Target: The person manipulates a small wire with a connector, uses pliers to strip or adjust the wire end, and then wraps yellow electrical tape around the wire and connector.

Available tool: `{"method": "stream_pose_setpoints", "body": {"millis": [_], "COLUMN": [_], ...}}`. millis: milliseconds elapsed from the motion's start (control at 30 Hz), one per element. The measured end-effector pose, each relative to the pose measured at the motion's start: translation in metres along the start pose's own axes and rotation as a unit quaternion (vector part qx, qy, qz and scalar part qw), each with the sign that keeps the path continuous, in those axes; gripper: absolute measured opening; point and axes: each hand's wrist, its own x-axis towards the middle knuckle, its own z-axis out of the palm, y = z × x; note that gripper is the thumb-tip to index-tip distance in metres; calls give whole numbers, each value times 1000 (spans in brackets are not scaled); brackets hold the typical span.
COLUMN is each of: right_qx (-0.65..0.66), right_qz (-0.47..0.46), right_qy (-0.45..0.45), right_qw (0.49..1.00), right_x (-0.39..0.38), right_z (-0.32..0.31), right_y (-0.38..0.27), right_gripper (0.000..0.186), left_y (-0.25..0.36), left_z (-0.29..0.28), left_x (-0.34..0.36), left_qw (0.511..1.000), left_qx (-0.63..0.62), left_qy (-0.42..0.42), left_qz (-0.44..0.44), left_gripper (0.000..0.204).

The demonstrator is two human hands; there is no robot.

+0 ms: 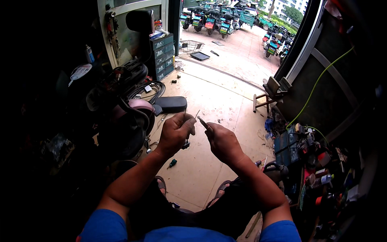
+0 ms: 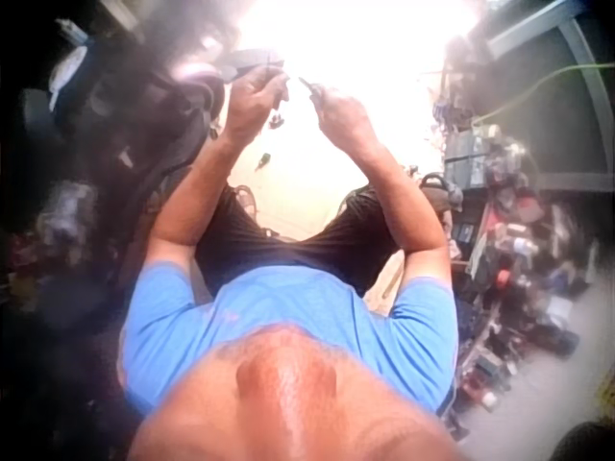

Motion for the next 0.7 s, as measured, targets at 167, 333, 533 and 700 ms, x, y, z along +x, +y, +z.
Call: {"method": "stream_pose_setpoints", "body": {"millis": [167,333,533,700], "right_qx": [-34,-62,-101,-118], "right_qz": [-16,-18,-43,-56], "right_qy": [23,19,39,48], "right_qw": [999,998,993,990], "right_x": [1,2,4,4], "right_z": [3,1,3,1], "right_y": [0,2,0,-4], "right_gripper": [17,17,18,16], "left_y": [0,-2,0,4], "left_z": [2,2,5,5], "left_x": [-1,-1,-4,-6], "left_qw": [1000,1000,1000,999], "left_qx": [10,15,17,19], "left_qy": [-4,-5,-23,-25], "left_qz": [5,11,12,13], "left_gripper": [16,15,15,16]}}
